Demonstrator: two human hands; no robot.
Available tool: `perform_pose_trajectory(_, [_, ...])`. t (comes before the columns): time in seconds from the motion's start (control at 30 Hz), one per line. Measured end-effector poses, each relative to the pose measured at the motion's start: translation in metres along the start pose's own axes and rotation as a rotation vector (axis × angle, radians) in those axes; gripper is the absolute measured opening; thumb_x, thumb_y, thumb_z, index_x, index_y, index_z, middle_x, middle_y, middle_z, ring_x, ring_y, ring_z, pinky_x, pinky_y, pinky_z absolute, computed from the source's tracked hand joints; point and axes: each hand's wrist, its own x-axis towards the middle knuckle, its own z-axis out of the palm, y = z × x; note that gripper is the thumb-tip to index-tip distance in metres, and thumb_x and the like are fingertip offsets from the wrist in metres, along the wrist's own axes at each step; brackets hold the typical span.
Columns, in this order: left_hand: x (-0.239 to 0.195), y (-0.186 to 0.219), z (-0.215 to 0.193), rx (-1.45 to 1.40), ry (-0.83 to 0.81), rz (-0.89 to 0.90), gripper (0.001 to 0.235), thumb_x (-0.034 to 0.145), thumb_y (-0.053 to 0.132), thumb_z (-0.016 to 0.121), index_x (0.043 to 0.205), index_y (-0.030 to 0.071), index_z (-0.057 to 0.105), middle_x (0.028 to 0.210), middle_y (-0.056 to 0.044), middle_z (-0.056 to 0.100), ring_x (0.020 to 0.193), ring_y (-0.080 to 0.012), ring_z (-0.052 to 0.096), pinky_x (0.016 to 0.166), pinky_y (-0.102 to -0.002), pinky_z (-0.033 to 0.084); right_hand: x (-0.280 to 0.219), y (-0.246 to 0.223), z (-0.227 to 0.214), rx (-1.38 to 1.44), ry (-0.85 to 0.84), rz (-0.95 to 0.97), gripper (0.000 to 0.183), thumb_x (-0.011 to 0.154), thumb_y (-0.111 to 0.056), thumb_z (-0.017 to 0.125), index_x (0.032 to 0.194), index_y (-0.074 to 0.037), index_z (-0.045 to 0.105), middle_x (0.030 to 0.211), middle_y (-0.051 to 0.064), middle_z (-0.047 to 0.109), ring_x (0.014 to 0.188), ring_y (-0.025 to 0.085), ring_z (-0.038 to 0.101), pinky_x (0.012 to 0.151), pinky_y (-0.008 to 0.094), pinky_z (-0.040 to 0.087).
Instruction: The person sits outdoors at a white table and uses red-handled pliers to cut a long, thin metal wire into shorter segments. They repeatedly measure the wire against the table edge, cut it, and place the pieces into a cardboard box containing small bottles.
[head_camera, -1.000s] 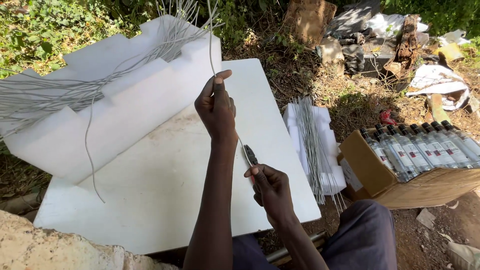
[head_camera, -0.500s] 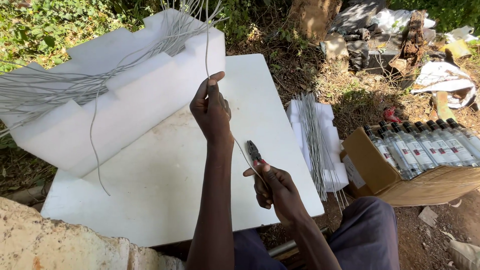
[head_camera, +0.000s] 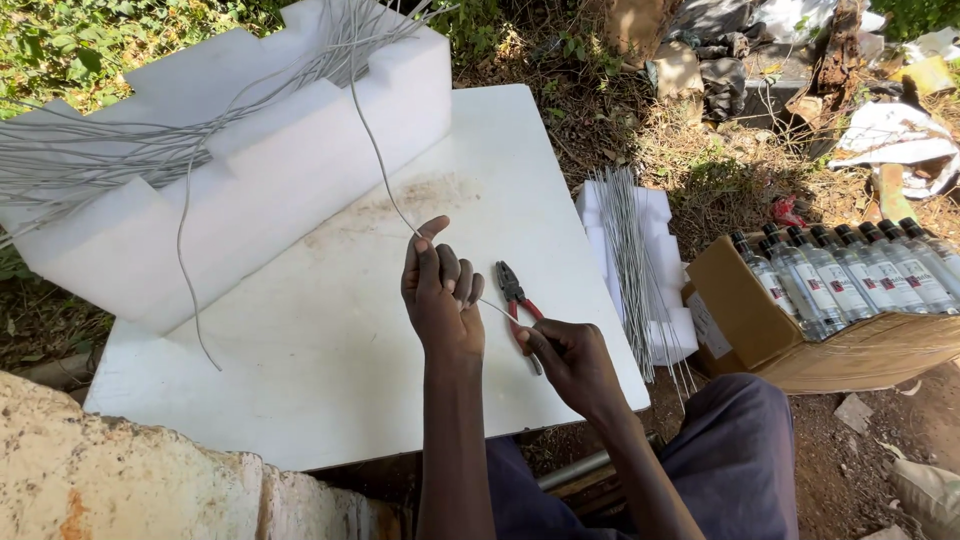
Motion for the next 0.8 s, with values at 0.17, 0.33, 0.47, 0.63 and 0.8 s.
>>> perform_pose_trajectory(0.17, [0.0,0.001,0.001,-0.042,0.046,-0.013,0.027,0.107,0.022,0.04,0.114,0.006,0.06,0.054,0.005,0.026,0.037,-0.0059,0.026,0.038,-0.017,0.022,-0.004,0.014,0.005,-0.099,0.066,-0.011,0.038,0.096,-0.024,0.063,0.061,-0.009,0.064,0.033,0.008,0.045,0.033,0.012,0.028,0.039,0.025,0.027])
perform_pose_trajectory(0.33, [-0.002,-0.004,0.011,-0.024,0.108,0.045,0.024,0.107,0.022,0.043,0.11,0.008,0.061,0.052,0.005,0.023,0.038,-0.006,0.023,0.038,-0.018,0.021,-0.002,0.022,0.004,-0.201,0.138,0.017,0.045,0.099,-0.032,0.058,0.061,-0.009,0.058,0.036,0.012,0.047,0.03,0.017,0.032,0.039,0.028,0.029])
perform_pose_trajectory(0.47, [-0.006,-0.006,0.018,-0.01,0.123,0.064,0.024,0.107,0.023,0.043,0.109,0.008,0.061,0.051,0.005,0.024,0.038,-0.0057,0.024,0.038,-0.018,0.021,0.0,0.007,0.004,-0.176,0.169,0.04,0.043,0.099,-0.031,0.057,0.062,-0.009,0.058,0.035,0.01,0.045,0.031,0.016,0.031,0.039,0.027,0.029])
perform_pose_trajectory(0.63, [-0.01,-0.003,0.024,-0.034,0.127,0.084,0.023,0.107,0.023,0.042,0.108,0.008,0.06,0.052,0.005,0.023,0.039,-0.0057,0.024,0.039,-0.017,0.02,0.004,0.0,-0.007,-0.076,0.093,0.024,0.039,0.1,-0.023,0.056,0.064,-0.009,0.062,0.039,0.01,0.047,0.038,0.014,0.033,0.043,0.028,0.034])
perform_pose_trajectory(0.8, [-0.021,-0.011,0.027,-0.032,0.096,0.037,0.024,0.107,0.023,0.041,0.107,0.008,0.059,0.052,0.005,0.025,0.039,-0.0056,0.024,0.04,-0.017,0.022,0.006,-0.036,-0.019,0.102,-0.025,0.007,0.043,0.103,-0.022,0.052,0.062,-0.01,0.06,0.042,0.004,0.045,0.048,0.012,0.034,0.049,0.029,0.037])
